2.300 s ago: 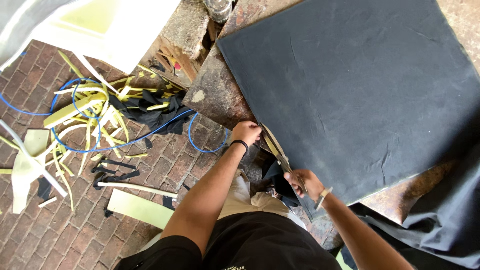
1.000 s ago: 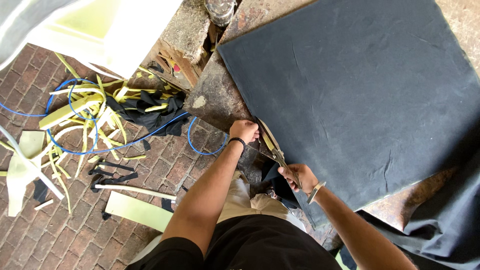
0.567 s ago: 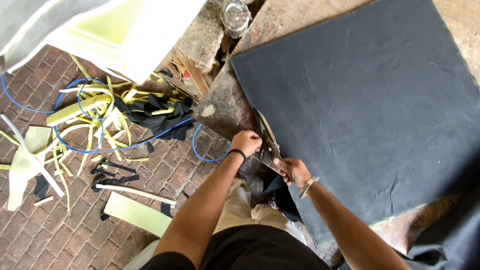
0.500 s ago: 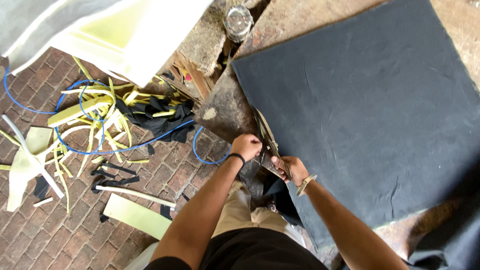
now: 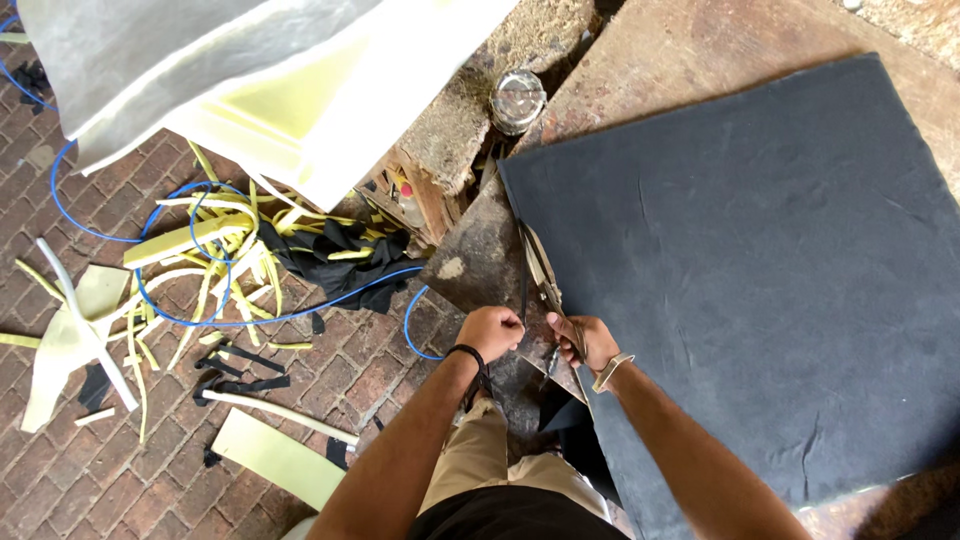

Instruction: The person cuts a black fabric sheet with shears, places a yellow foam sheet on a workbench, sprays adhesive onto the foam, and then lays the black fabric over the foam, smoothing and trimming the edges. The person handles foam, fabric, shears, and a spray gun during the process.

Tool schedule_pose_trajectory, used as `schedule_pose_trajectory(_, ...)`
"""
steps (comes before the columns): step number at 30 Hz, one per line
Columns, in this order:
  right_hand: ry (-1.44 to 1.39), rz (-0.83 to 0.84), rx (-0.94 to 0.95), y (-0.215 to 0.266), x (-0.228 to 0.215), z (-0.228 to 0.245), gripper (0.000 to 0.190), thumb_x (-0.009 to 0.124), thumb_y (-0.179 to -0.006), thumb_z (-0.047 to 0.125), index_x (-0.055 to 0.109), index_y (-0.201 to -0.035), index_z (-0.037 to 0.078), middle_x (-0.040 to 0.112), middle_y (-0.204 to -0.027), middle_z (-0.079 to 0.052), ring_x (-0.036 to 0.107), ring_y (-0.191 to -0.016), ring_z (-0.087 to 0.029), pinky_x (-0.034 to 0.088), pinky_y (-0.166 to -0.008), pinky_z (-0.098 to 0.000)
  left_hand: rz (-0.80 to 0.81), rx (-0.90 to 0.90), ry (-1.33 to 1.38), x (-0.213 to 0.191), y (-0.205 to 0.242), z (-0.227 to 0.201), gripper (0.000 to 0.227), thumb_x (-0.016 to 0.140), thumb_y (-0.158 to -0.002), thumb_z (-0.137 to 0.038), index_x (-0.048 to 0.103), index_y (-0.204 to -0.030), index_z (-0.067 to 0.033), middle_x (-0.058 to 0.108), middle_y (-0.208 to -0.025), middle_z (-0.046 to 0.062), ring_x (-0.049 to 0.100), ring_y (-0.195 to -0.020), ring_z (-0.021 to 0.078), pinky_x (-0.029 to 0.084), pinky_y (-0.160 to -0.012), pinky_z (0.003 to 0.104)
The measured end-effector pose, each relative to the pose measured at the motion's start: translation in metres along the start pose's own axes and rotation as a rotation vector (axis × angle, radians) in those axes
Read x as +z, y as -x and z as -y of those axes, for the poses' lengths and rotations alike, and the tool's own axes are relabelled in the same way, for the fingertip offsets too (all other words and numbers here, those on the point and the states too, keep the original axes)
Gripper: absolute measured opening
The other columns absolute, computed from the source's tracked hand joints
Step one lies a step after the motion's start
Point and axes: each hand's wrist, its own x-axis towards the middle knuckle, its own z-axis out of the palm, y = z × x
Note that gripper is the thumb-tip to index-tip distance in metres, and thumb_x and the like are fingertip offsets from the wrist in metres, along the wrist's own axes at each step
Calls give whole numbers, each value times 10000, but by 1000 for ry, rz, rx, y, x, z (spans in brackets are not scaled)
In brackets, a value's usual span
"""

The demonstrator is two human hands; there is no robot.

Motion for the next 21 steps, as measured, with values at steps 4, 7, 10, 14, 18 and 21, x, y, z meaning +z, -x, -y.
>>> schedule_pose_trajectory(4,-13,-18,2,-4,5,11,530,731,-842,579,613,-735,73,518,-604,2,499,-518,-134,377,-434,-291,59,3,-93,-12,1,1,166,703,-826,-202,784,-895,-75,767,-732,57,753,-698,173,585,-709,319)
schedule_pose_trajectory(7,-61,-37,0,-20,12,30,516,717,-851,574,610,-732,83,511,-604,9,486,-511,-135,384,-429,-289,119,-1,-108,-22,-1,2,167,701,-819,-198,786,-892,-75,777,-765,46,763,-703,165,588,-724,315)
schedule_pose_trajectory(10,-95,-30,-18,-41,19,54,523,740,-867,560,580,-732,81,484,-622,16,460,-519,-130,356,-436,-287,147,31,-109,-34,-4,3,168,700,-830,-197,780,-895,-65,780,-778,49,767,-688,150,596,-717,311)
schedule_pose_trajectory(14,7,-81,-54,-51,26,68,513,748,-857,550,606,-743,70,524,-636,-11,493,-535,-138,377,-460,-296,200,-69,-111,-51,-4,7,151,696,-834,-178,768,-901,-63,763,-767,55,737,-648,149,617,-623,356)
schedule_pose_trajectory(18,-80,-60,-46,-64,34,87,521,734,-856,568,583,-734,84,500,-630,-12,494,-526,-151,404,-457,-296,233,-2,-118,-71,-4,17,146,698,-818,-161,774,-869,-48,764,-721,75,740,-617,171,598,-645,326)
schedule_pose_trajectory(21,-58,-115,-32,-76,40,103,525,744,-845,568,604,-735,74,517,-635,-7,504,-539,-140,422,-460,-291,251,44,-141,-85,-7,27,156,701,-803,-173,778,-851,-46,765,-716,76,746,-637,162,591,-667,313)
